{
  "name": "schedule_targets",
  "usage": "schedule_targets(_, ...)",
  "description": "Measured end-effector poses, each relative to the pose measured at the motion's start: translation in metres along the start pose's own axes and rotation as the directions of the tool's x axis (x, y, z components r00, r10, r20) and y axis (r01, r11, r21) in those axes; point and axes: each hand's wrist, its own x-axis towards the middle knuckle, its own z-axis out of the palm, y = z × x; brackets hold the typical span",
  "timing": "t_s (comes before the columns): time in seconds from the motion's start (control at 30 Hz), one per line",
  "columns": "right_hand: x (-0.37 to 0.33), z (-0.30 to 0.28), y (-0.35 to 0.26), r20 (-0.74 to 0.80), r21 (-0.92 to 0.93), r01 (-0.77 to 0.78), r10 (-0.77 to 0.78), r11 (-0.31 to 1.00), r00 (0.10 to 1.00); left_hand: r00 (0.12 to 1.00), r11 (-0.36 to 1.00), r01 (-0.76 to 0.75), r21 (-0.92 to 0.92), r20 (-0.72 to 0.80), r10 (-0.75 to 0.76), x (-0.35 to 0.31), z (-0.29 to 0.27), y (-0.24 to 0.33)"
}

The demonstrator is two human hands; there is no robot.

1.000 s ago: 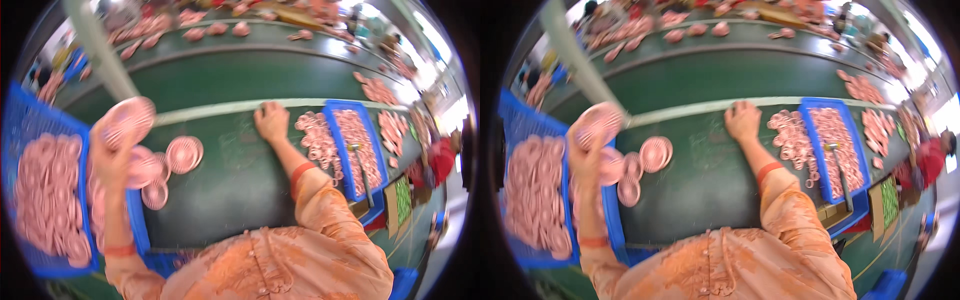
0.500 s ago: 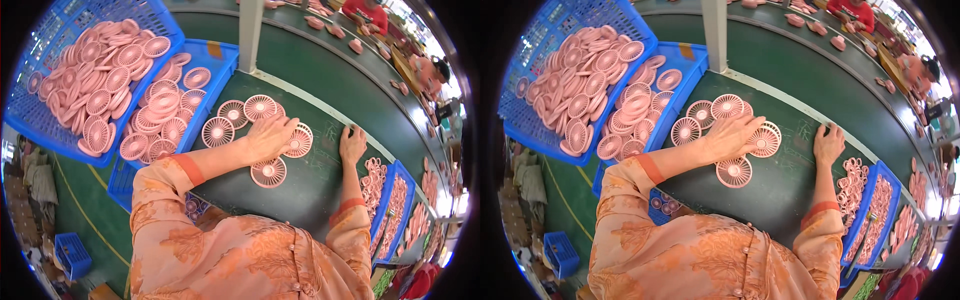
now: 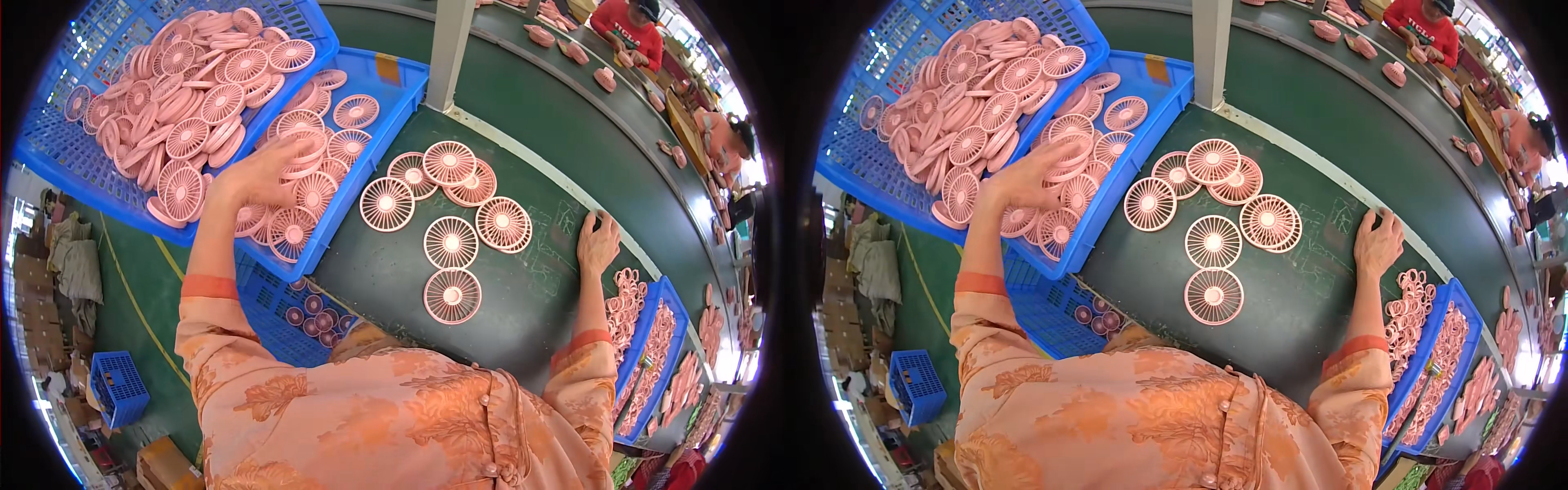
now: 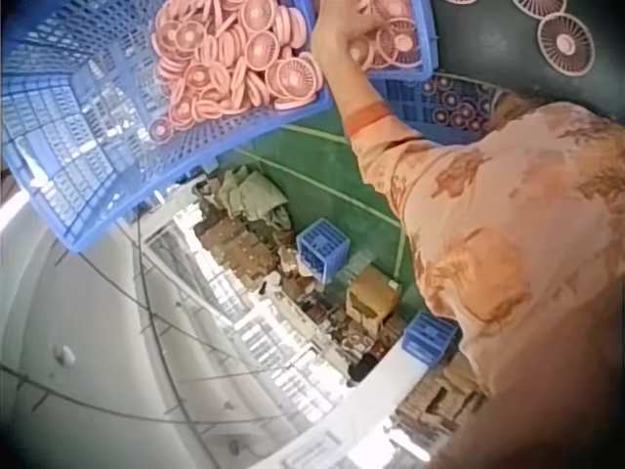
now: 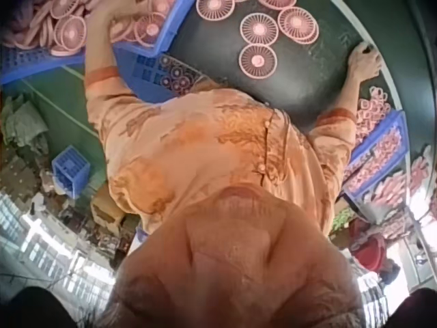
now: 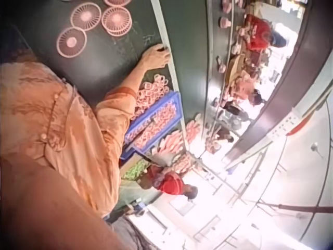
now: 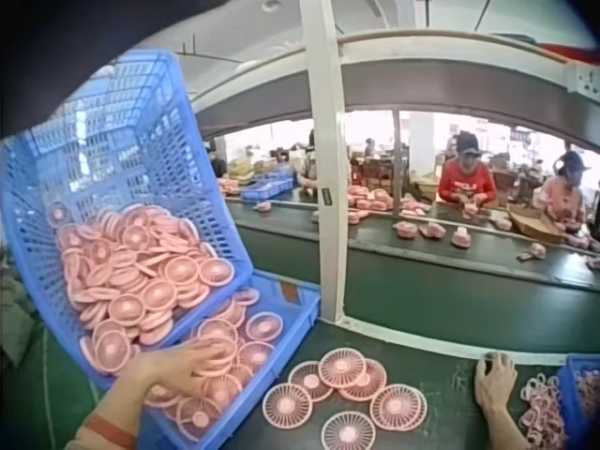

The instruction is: The person taps fan grilles on a table using a small mallet, arranges and stacks them by hand, and then fits small plastic inserts into the center of the fan grilles.

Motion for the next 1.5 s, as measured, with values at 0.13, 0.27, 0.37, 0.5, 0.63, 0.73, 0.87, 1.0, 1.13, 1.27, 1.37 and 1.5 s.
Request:
schedule_targets(0.13,0.001,-0.002,0.0,0.013,-0.005,-0.01,0.01,1.0,1.0,0.983,1.0,-0.004,-0.008,-0.184,0.003,0.007,0.013,-0.007)
schedule_targets(0.27,-0.003,0.001,0.005,0.018,0.002,0.006,-0.006,1.0,1.0,0.95,0.969,0.075,-0.235,-0.279,-0.141,0.016,0.0,0.008)
schedule_targets(0.37,-0.004,0.001,0.002,0.031,-0.001,0.003,-0.003,1.0,1.0,0.928,0.943,0.101,-0.317,-0.312,-0.204,0.022,-0.007,0.009)
schedule_targets(0.5,-0.003,0.0,0.002,0.034,-0.005,0.001,0.0,1.0,0.999,0.991,0.912,-0.015,-0.411,-0.126,-0.041,0.015,-0.024,0.02)
schedule_targets(0.63,-0.002,-0.003,0.0,0.049,-0.01,-0.006,0.006,1.0,0.999,0.942,0.739,0.179,-0.649,0.329,0.061,0.003,-0.021,0.003)
schedule_targets(0.73,0.0,-0.002,0.002,0.01,-0.031,0.024,-0.023,0.999,1.0,0.96,0.838,0.129,-0.531,0.278,0.028,0.006,-0.018,0.004)
schedule_targets(0.87,-0.002,0.001,0.003,-0.006,-0.031,0.031,-0.032,0.999,0.999,0.987,0.964,0.03,-0.264,0.162,0.013,0.011,-0.006,0.005)
schedule_targets(1.0,-0.003,-0.001,0.001,0.006,-0.032,0.022,-0.022,0.999,1.0,0.966,0.968,0.083,-0.236,0.257,-0.02,0.016,-0.01,0.008)
schedule_targets(1.13,-0.001,-0.003,0.0,0.019,-0.031,0.007,-0.006,0.999,1.0,0.968,0.975,0.13,-0.182,0.235,-0.085,0.009,-0.015,0.016)
schedule_targets(1.27,-0.001,-0.002,0.001,0.026,-0.003,-0.002,0.002,1.0,1.0,0.992,0.981,0.054,-0.186,0.125,-0.031,0.0,-0.011,0.0)
schedule_targets(1.37,-0.001,-0.001,0.004,0.01,0.003,0.006,-0.006,1.0,1.0,0.999,0.862,0.028,-0.507,-0.026,-0.048,0.001,-0.024,0.005)
schedule_targets(1.5,-0.002,-0.001,0.003,0.001,0.023,0.018,-0.018,1.0,1.0,0.958,0.805,-0.01,-0.593,-0.237,-0.163,0.034,-0.025,-0.007)
